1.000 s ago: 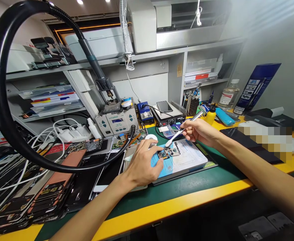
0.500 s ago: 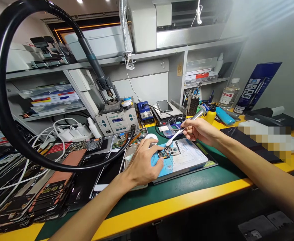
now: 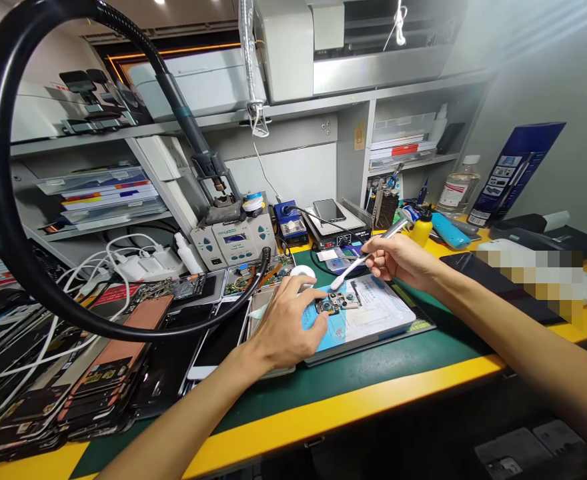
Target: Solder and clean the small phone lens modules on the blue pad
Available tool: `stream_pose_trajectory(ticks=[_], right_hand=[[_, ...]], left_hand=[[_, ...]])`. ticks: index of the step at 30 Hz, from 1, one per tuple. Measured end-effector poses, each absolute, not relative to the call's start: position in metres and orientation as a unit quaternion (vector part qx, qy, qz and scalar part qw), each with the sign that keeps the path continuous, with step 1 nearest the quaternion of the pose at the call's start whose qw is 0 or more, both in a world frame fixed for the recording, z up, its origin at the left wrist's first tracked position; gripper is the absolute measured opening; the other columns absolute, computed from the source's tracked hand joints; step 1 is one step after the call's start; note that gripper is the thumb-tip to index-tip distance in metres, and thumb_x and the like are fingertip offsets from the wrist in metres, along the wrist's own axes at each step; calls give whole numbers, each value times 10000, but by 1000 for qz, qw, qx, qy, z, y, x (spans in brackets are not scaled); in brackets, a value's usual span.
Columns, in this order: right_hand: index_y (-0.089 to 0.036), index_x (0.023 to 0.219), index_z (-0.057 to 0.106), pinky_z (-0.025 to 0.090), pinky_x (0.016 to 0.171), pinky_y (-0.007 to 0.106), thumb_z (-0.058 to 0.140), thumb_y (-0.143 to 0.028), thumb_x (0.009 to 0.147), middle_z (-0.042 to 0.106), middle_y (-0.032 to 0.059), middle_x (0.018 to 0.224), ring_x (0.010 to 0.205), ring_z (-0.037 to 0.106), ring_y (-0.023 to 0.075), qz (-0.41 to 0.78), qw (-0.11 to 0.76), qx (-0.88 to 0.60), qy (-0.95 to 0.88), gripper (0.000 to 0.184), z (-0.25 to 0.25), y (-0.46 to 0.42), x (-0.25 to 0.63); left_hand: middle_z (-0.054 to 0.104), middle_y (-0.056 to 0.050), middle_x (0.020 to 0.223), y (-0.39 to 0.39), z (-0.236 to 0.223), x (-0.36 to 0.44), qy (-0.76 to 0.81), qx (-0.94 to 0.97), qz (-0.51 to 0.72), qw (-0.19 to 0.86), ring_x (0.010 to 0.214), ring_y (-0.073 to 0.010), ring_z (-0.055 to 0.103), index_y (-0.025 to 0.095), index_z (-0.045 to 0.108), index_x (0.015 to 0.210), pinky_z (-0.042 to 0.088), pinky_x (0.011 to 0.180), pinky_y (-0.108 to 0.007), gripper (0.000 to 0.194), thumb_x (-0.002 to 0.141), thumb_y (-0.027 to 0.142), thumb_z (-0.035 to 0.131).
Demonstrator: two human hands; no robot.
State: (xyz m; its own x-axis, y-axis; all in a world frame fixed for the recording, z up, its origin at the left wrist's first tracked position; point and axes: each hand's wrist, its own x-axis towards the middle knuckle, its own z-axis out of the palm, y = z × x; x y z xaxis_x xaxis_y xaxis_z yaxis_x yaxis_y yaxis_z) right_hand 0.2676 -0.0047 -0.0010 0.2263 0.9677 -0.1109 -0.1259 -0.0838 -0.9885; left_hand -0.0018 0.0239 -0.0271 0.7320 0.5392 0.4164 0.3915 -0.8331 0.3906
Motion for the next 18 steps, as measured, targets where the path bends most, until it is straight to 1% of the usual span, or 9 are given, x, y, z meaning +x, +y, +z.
stream_pose_trajectory(ticks=[6, 10, 12, 15, 18], right_hand=[[-146, 728, 622, 368, 331, 193, 647, -194, 760, 625, 42, 588, 421, 555, 120, 497, 550, -551, -383, 62, 0, -6, 266], [-152, 714, 609, 361, 327, 202, 651, -200, 730, 619, 46, 566, 411, 538, 123, 485, 561, -556, -375, 66, 4, -6, 268], [-169, 666, 570, 337, 317, 206, 640, -200, 700, 575, 28, 505, 375, 486, 111, 467, 577, -559, -369, 84, 7, -7, 271], [-206, 589, 484, 288, 306, 220, 623, -192, 644, 471, -10, 406, 326, 391, 94, 429, 601, -567, -364, 150, 13, -8, 278], [-220, 556, 451, 246, 304, 234, 635, -182, 621, 446, -12, 377, 318, 381, 103, 399, 602, -582, -374, 198, 15, -8, 281]], left_hand=[[587, -153, 1305, 23, -28, -3, 252, 920, 263, 143, 1258, -321, 531, 162, 719, 1147, 463, 1086, -506, 307, 899, 293, 593], [589, -162, 1303, 24, -26, -2, 251, 920, 266, 142, 1254, -325, 531, 153, 716, 1160, 465, 1083, -518, 320, 894, 278, 589], [586, -162, 1315, 24, -26, -2, 251, 920, 265, 144, 1263, -324, 525, 155, 710, 1187, 461, 1090, -520, 338, 896, 277, 588], [579, -160, 1338, 24, -27, -2, 252, 921, 259, 148, 1283, -324, 515, 164, 704, 1216, 454, 1100, -522, 357, 900, 283, 586], [580, -158, 1346, 24, -27, -3, 253, 921, 257, 149, 1294, -327, 512, 173, 706, 1216, 448, 1107, -529, 355, 900, 280, 587]])
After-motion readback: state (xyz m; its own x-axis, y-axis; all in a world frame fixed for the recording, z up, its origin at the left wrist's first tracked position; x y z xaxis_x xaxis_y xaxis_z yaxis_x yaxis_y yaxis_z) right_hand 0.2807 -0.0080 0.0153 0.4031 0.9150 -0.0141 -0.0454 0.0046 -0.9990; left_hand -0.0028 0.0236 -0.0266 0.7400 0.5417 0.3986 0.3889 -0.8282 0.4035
